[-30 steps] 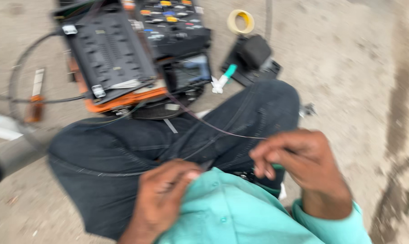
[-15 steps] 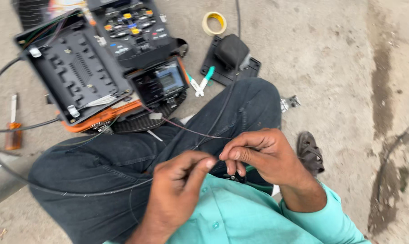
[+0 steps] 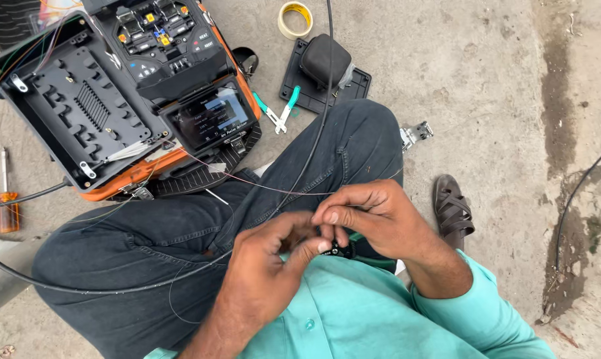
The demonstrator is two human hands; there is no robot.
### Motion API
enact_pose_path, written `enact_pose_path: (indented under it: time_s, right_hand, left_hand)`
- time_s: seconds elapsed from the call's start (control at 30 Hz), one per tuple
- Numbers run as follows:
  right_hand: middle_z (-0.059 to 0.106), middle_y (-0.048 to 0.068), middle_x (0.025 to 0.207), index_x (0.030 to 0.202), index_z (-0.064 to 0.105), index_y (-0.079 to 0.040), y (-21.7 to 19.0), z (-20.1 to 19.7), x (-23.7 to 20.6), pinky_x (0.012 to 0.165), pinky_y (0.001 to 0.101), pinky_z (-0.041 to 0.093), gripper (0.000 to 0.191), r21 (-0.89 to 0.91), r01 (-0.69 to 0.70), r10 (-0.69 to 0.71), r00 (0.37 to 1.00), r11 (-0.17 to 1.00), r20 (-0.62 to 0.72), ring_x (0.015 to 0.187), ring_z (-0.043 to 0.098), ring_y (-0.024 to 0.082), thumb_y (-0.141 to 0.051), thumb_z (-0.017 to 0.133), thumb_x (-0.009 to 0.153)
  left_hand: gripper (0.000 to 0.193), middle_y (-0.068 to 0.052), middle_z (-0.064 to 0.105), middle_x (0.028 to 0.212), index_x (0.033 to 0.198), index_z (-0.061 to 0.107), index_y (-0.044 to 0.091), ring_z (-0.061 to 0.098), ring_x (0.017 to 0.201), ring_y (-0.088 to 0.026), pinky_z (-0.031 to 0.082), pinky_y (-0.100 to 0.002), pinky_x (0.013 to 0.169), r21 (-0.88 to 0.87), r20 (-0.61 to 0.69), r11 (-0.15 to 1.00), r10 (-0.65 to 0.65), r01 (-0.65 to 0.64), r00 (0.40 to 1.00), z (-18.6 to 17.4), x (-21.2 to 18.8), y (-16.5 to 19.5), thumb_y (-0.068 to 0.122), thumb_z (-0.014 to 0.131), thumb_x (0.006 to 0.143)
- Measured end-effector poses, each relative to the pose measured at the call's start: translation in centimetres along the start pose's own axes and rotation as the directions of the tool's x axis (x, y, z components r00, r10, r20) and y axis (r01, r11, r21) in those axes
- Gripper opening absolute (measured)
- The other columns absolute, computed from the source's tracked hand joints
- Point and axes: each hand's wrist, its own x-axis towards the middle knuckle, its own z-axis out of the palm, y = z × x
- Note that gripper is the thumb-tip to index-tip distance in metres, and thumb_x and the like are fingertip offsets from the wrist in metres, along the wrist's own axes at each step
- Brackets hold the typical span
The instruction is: The person sits on the ground with a fiber optic splicing kit and splices a fiber optic cable. They handle the loose fiber, place it into a fiber cleaver and cut it, load the prepared fiber ends into the fusion splicer, operate the splicer, and manipulate the small fiber and connector parts by hand throughout.
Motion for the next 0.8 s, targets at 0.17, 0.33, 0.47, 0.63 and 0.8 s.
enact_pose_path:
  time_s: [0.17, 0.33, 0.47, 0.63, 0.8]
  right_hand:
    - [0.076, 0.017, 0.084, 0.102, 0.075, 0.010, 0.4, -1.5, -1.1, 0.061, 0.0275, 0.058, 0.017, -0.018, -0.021, 0.020, 0.999, 1.000, -0.049, 0.071, 0.072, 0.016, -0.003, 0.064, 0.100]
    - [0.076, 0.020, 0.084, 0.100, 0.074, 0.009, 1.4, -4.1, -3.4, 0.061, 0.0317, 0.060, 0.018, 0.098, 0.094, -0.069, 0.969, 0.991, -0.236, 0.068, 0.073, 0.021, -0.002, 0.059, 0.101]
    - [0.073, 0.018, 0.091, 0.110, 0.071, 0.002, 1.6, -5.9, -5.3, 0.084, 0.0412, 0.064, 0.017, -0.071, 0.334, -0.331, 0.840, 0.940, -0.431, 0.080, 0.073, 0.025, -0.003, 0.055, 0.110]
    - [0.069, 0.012, 0.116, 0.129, 0.067, -0.011, 2.8, -2.8, -7.8, 0.092, 0.0478, 0.054, 0.055, -0.891, 0.198, -0.166, 0.976, 0.409, 0.140, 0.112, 0.065, 0.029, -0.015, 0.078, 0.075]
    - [0.052, 0.015, 0.128, 0.144, 0.055, -0.010, 3.5, -0.7, -6.2, 0.098, 0.0581, 0.039, 0.079, -0.978, 0.208, 0.136, 0.970, -0.032, 0.202, 0.120, 0.049, 0.036, -0.010, 0.074, 0.067]
  left_hand:
    - [0.012, 0.003, 0.057, 0.063, 0.095, 0.075, -0.001, 0.046, 0.057, -0.002, 0.039, -0.023, 0.049, -0.126, -0.048, 0.974, -0.195, 0.188, 0.980, 0.9, -0.6, -2.0, 0.010, 0.070, 0.095]
    - [0.007, 0.008, 0.050, 0.059, 0.093, 0.074, -0.001, 0.039, 0.054, 0.001, 0.032, -0.022, 0.046, -0.165, -0.141, 0.983, -0.105, 0.082, 0.984, 0.9, -1.2, -3.0, 0.005, 0.070, 0.095]
    - [0.005, 0.009, 0.047, 0.057, 0.094, 0.075, -0.001, 0.037, 0.052, 0.001, 0.030, -0.021, 0.047, -0.151, -0.250, 0.989, -0.039, 0.001, 0.967, 0.3, -1.4, -3.5, 0.003, 0.072, 0.094]
    - [0.005, 0.010, 0.044, 0.052, 0.094, 0.077, 0.000, 0.034, 0.049, 0.002, 0.029, -0.021, 0.046, -0.109, -0.305, 0.994, -0.032, -0.002, 0.952, -0.1, -1.4, -3.8, 0.003, 0.074, 0.092]
    - [0.007, 0.010, 0.042, 0.051, 0.095, 0.078, 0.000, 0.034, 0.049, 0.002, 0.030, -0.021, 0.046, -0.093, -0.287, 0.996, -0.030, 0.003, 0.957, 0.2, -0.9, -2.0, 0.004, 0.075, 0.090]
